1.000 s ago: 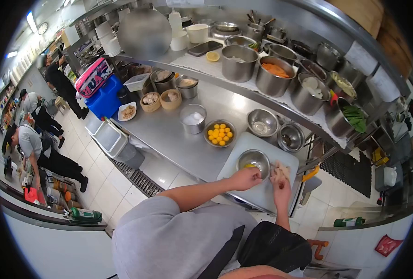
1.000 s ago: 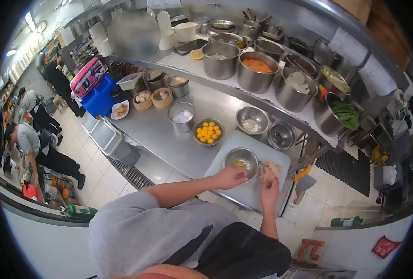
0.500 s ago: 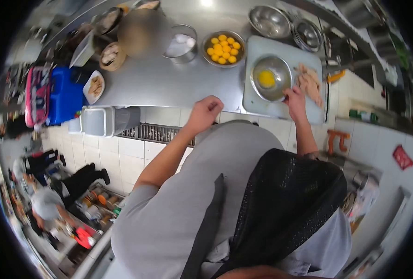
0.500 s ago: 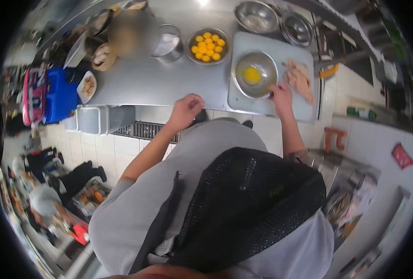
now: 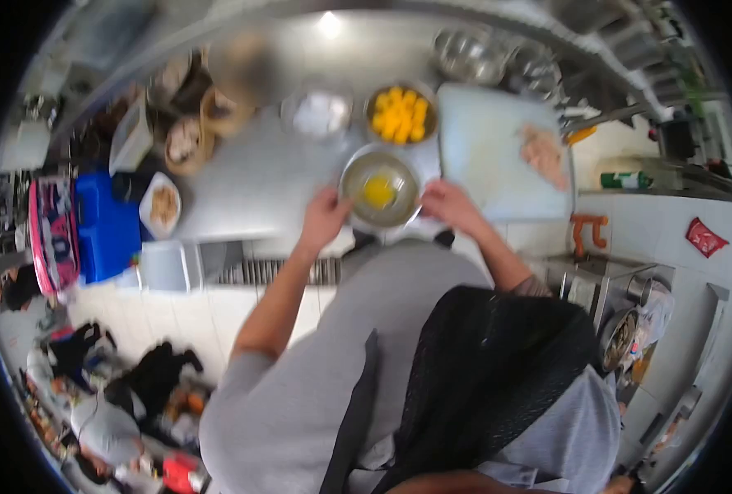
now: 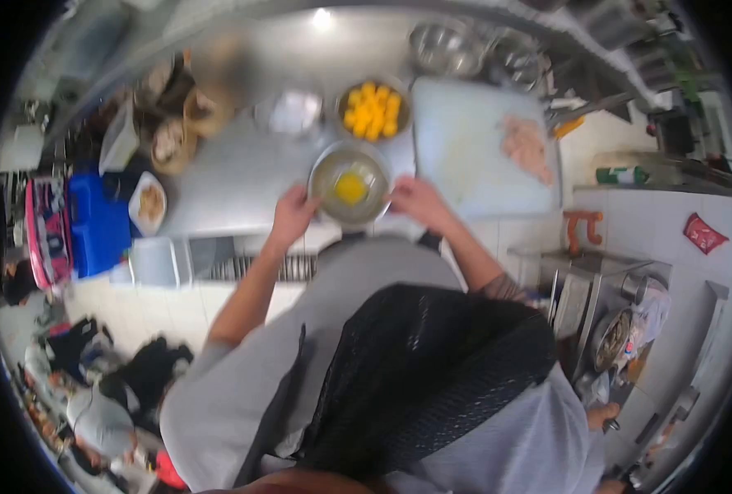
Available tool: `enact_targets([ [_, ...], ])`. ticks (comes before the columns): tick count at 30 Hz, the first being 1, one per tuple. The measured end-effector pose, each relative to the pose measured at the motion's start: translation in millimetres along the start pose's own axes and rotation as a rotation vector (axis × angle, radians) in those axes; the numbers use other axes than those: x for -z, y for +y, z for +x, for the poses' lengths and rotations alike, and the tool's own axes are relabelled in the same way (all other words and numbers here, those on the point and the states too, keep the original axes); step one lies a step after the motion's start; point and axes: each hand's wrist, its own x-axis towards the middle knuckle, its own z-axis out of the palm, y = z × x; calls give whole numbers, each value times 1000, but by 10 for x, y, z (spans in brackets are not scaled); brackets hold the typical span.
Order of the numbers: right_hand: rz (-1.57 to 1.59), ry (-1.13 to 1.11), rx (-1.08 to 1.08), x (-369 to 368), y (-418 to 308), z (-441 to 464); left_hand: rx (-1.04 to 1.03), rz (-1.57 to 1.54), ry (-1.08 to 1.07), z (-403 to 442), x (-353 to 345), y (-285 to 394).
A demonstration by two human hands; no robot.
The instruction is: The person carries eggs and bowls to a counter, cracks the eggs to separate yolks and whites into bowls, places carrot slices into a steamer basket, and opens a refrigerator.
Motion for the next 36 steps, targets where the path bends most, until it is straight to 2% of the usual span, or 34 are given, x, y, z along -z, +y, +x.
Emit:
enact_targets([
  [1, -261, -236, 230, 213, 674, 460, -160, 51, 49, 31, 40, -171],
  [2, -384, -269, 325, 279, 420, 330, -35, 98, 18, 79, 57, -465],
  [3, -502, -291, 425, 340, 132, 191, -119, 146, 60, 63, 175, -308],
  [4, -882, -283, 437, 432, -331, -32, -21, 54, 90, 68, 221, -291],
  [5, -903, -372, 324, 557, -784, -227, 17, -54, 141, 163, 175, -646],
  [6, -965, -452, 233, 708, -1164, -328, -2, -177, 116, 65, 357, -262],
  [7, -996, -379, 268, 923, -1492, -481, -10, -62, 162, 128, 397, -423],
  [9, -1065, -1, 777, 1280, -1988, -896, -157, 163, 324, 49, 574, -219],
  [10, -1064, 175, 926, 1355, -2306, -1160, -186, 158, 337, 8, 690, -67],
  [11, -1050, 346, 1070, 1407, -2649, -1457, -130, 271, 357, -40, 814, 49],
  [13, -1028, 516, 1215, 1469, -3248, -2079, -83, 380, 383, -100, 953, 215],
  [15, -809, 591, 1239, 1636, -3598, -2479, -118, 241, 416, -63, 985, 370],
  [16, -659, 612, 1324, 1747, -3741, -2546, -127, 240, 419, -46, 937, 475],
  [17, -505, 624, 1404, 1852, -3896, -2598, -206, 114, 391, -39, 841, 626],
  [19, -576, 852, 1472, 2061, -4238, -2791, -305, -60, 298, -14, 598, 1014],
  [20, -578, 839, 1486, 2151, -4384, -2885, -323, -107, 234, -12, 444, 1179],
  [22, -482, 954, 1496, 2253, -4745, -3016, -374, -11, 129, 112, 117, 1267],
  [23, -470, 975, 1574, 2246, -4927, -3063, -330, 91, 57, 33, 25, 1509],
  [24, -509, 1013, 1593, 2240, -5112, -3118, -284, 188, -12, -42, -69, 1760],
  [25, -550, 1055, 1617, 2219, -5310, -3199, -296, 175, 34, -28, -225, 1806],
  [26, -553, 1031, 1668, 2156, -5499, -3278, -387, 136, -8, 18, -406, 1776],
  [28, -912, 1298, 1814, 1983, -5822, -3386, -483, 91, -21, 21, -591, 1900],
  [29, -912, 1277, 1848, 1947, -6032, -3428, -503, 82, -28, -33, -642, 1994],
  [31, -1113, 1480, 1829, 1867, -6503, -3436, -509, 58, -15, -119, -722, 2025],
  [32, -1109, 1452, 1856, 1785, -6709, -3444, -527, 25, -7, -138, -733, 2004],
  [34, -1052, 1652, 1992, 1568, -7021, -3410, -530, -19, 20, -187, -718, 1933],
  [35, -1049, 1613, 2010, 1406, -7076, -3400, -481, -33, 66, -235, -695, 1873],
  [36, -1021, 1438, 2001, 1190, -7111, -3465, -427, -50, 110, -295, -672, 1795],
])
